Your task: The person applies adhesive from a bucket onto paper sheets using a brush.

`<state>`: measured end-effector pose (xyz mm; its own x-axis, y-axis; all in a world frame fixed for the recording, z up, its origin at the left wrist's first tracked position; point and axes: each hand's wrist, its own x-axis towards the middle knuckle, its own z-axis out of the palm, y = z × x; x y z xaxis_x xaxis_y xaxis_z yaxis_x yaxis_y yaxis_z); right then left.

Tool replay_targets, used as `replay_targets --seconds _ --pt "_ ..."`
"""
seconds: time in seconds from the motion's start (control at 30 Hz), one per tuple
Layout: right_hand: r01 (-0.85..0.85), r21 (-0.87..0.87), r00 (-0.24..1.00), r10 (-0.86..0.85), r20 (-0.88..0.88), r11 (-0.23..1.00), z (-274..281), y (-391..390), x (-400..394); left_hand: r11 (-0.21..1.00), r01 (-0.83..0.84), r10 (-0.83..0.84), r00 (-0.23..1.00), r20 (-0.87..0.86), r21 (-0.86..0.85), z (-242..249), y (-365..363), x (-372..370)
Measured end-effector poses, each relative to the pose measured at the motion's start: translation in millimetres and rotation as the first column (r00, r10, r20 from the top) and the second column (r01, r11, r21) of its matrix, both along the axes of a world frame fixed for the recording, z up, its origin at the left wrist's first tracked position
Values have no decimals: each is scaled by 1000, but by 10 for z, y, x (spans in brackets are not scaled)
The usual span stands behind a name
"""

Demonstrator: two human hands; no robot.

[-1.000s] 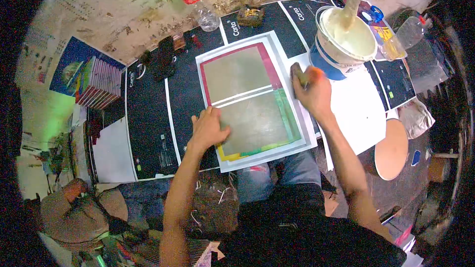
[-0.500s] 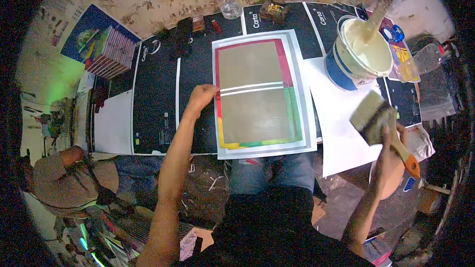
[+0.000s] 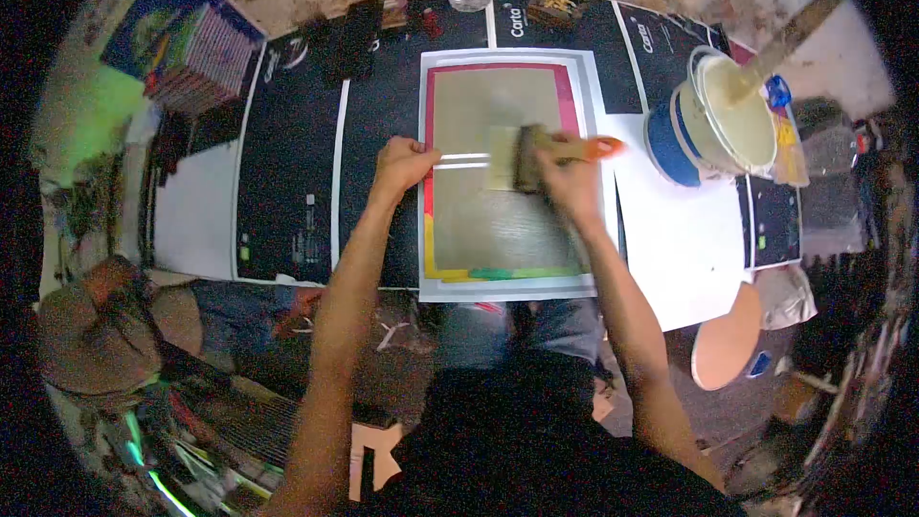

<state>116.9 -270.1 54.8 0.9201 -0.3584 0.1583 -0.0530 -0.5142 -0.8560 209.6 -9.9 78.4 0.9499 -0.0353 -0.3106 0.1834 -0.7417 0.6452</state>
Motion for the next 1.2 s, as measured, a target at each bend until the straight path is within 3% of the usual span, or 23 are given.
replay_targets --seconds 0.03,0.07,0.1,0.13,0.2,0.27,0.33,0.37,0.43,0.53,0.63,0.67,0.73,0.83,0.93,1.03,1.13,1.2 --pt "-39 166 996 51 -67 985 304 -183 -181 1000 10 -10 999 37 24 -82 7 27" --pt "-19 38 999 18 37 999 150 -552 -303 999 20 -24 997 73 50 -160 10 40" --pt "72 -45 995 -75 -68 996 431 -637 -456 1000 30 -31 997 66 9 -204 21 45" --pt "85 -161 995 -93 -41 983 459 -835 -535 999 40 -38 997 64 -30 -229 43 63" --pt "-22 -174 998 33 60 984 837 -770 -551 994 61 -57 998 40 -93 -247 95 88" --pt "-132 -319 991 117 -66 939 1264 -515 -454 986 94 -96 995 -2 -137 -198 154 115" --pt "-390 -169 921 387 -49 905 1464 -182 -200 986 89 -100 993 -70 -142 -132 172 122" --pt "-553 -361 808 590 -12 750 1437 -107 -15 987 90 -100 993 -69 -136 -164 175 134" --pt "-691 -360 693 715 -87 626 1425 233 251 988 75 -83 995 -52 -136 -204 175 161" --pt "-785 -448 545 821 -171 428 1102 145 536 986 61 -68 997 -43 -154 -211 175 129" --pt "-813 -465 512 810 -286 349 1162 -353 486 986 33 -43 997 -57 -162 -201 161 63" --pt "-772 -465 612 707 -356 434 1185 -530 377 990 19 -25 999 -41 -139 -204 133 43" --pt "-748 -473 653 644 -399 466 1435 -666 256 993 20 -22 1000 -19 -113 -110 119 58" --pt "-730 -540 656 650 -383 419 1578 -645 253 991 50 -57 997 -57 -123 -91 116 50" --pt "-655 -473 737 637 -227 589 1357 -254 360 990 50 -62 995 -84 -132 -164 128 80" --pt "-801 -339 578 784 -228 493 1332 219 524 994 54 -59 997 -55 -92 -67 112 44" --pt "-811 -439 542 779 -315 386 1311 -98 500 995 24 -29 998 -48 -94 -92 91 30" --pt "-815 -386 558 767 -318 432 1476 -332 323 997 3 -5 1000 -27 -80 -135 57 12"
